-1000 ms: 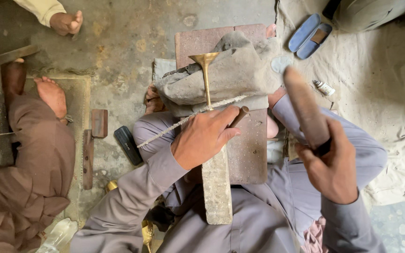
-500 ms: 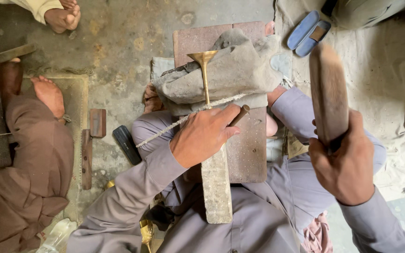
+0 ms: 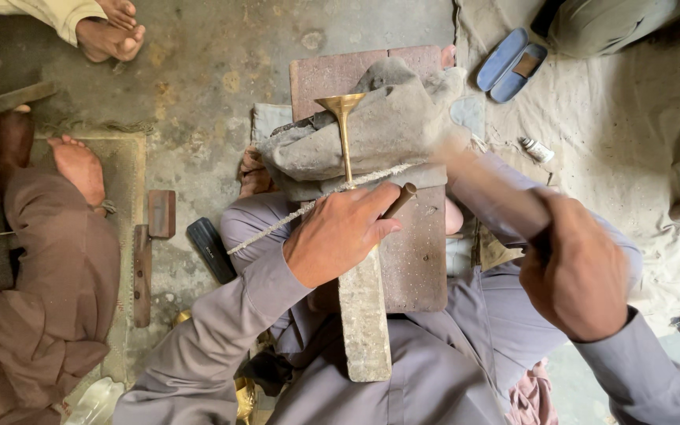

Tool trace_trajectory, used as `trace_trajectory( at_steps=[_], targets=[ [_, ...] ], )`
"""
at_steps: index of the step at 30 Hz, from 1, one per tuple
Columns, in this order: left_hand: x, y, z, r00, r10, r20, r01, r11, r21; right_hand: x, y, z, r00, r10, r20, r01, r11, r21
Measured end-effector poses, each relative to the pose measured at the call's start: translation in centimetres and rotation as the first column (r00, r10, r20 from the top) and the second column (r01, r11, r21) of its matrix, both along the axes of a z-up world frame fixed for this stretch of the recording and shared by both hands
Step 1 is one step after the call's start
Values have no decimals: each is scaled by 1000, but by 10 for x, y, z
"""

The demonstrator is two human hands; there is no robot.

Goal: The person sits on the floor and uses a wooden mallet to hammer a brass bell-shaped object placed on a stone block. The person repeatedly strikes the object to shape or decorate it while holding it steady with the other hand.

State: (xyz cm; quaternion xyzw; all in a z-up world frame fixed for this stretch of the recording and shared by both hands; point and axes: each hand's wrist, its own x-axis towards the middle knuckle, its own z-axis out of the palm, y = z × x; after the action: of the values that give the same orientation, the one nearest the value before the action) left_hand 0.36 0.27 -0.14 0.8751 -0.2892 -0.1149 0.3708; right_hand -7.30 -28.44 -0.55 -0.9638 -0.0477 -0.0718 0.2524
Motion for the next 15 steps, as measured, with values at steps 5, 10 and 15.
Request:
trace_trajectory(
  at_steps=[5,10,15],
  targets=[
    [-2,2,1,1000,-2,12,2,1000,8,0,5,2,995,-50,-90,45,997,-59],
    [2,4,-1,1000,-9,-21,9,1000,-29,3,7,11,989,-81,-122,89,994,61],
    [-1,7,0,1000,-18,3,18,998,-55,0,12,18,983,-132,-125,143,986,81]
  ],
)
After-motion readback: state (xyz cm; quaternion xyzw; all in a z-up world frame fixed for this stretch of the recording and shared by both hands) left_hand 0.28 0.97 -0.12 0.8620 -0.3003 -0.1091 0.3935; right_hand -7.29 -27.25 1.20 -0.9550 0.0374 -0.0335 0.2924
